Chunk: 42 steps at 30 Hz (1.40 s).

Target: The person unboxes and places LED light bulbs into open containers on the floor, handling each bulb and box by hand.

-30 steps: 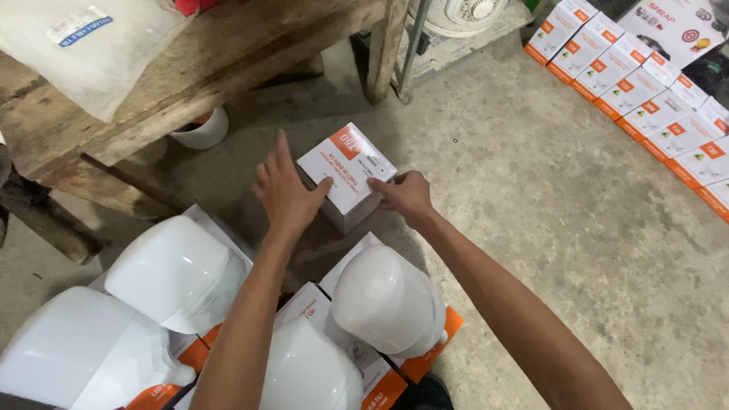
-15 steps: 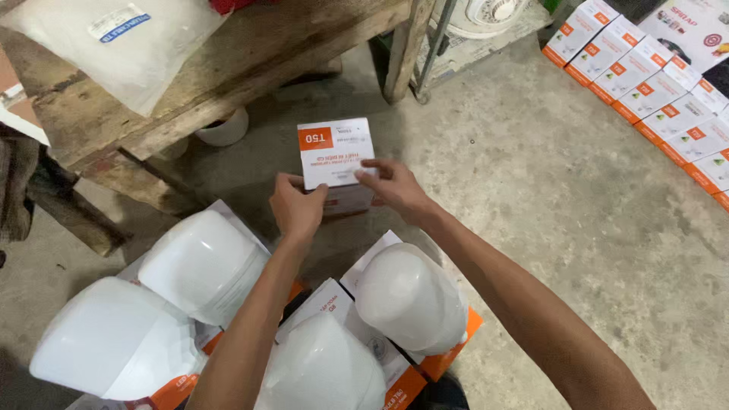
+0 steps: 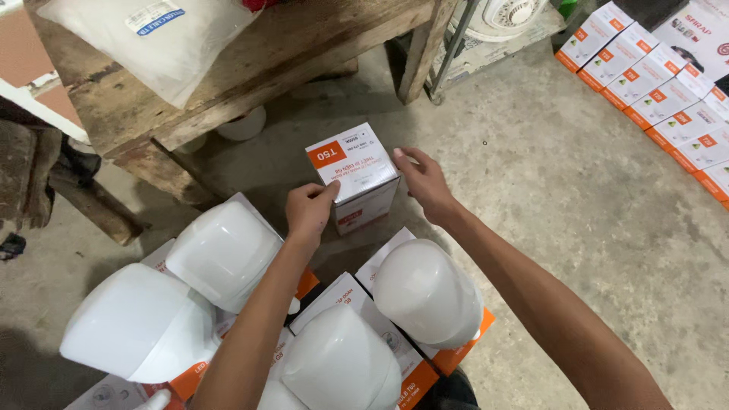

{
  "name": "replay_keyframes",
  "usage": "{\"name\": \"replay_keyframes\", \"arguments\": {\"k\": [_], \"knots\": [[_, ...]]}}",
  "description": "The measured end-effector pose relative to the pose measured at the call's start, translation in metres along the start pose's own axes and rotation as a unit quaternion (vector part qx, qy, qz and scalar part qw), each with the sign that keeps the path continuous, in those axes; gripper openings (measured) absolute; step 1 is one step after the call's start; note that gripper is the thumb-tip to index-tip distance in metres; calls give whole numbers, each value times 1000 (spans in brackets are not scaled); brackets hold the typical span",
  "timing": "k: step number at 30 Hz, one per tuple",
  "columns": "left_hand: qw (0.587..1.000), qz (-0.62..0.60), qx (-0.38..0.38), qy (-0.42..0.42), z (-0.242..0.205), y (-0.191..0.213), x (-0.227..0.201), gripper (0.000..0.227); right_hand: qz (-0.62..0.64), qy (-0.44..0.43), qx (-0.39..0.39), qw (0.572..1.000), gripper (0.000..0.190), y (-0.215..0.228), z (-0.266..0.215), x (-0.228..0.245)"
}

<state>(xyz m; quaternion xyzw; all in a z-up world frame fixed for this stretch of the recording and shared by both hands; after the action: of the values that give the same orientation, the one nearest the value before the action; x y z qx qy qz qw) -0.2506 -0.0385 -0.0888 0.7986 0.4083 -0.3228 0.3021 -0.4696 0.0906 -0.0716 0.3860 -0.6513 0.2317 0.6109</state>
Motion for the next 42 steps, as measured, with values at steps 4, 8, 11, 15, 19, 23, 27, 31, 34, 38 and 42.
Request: {"name": "replay_keyframes", "arguments": {"k": [4,8,11,15,19,23,27,31,34,38,42], "knots": [[998,61,-12,-10,-12,0,-3,40,17,27,-3,999,67,-1,1,2],[998,30,-23,-52,-11,0,-3,32,35,-2,-13,999,68,-1,1,-3],[998,39,7,-51,-5,-7,3,33,46,-16,-24,999,69,-1,4,-14],[996,33,3,-78,-8,-9,10,36,92,-42,-24,995,65,-2,17,-36],[994,-39,37,-96,-5,-13,6,42,102,-11,-14,995,55,-5,26,-48],[991,-96,90,-38,-4,-15,3,61,153,-51,-90,983,54,8,23,-53],[954,-211,165,-133,-18,-9,-31,59,85,-21,-159,983,47,29,15,-26],[938,-262,160,-162,-4,-7,-52,66,-205,178,-25,962,62,3,10,25],[947,-234,122,-182,10,-11,-54,70,-355,213,74,907,81,-28,7,26],[959,-64,48,-271,-2,-21,-58,61,-432,281,96,851,60,-40,3,22],[950,255,63,-168,-14,-38,-32,43,-362,376,2,853,20,-14,10,36]]}}
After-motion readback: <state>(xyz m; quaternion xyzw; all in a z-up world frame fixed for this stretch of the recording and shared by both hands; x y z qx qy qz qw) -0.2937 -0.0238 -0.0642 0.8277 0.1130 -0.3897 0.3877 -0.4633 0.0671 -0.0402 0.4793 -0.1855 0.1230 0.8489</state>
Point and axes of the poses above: each hand's wrist, its own z-axis towards the middle knuckle, its own y-axis out of the back of the hand, x = y × z, the point moved 9 cm from there along z, towards the middle knuckle, and after that the axes turned 12 degrees about y, right-handed, at the moved point
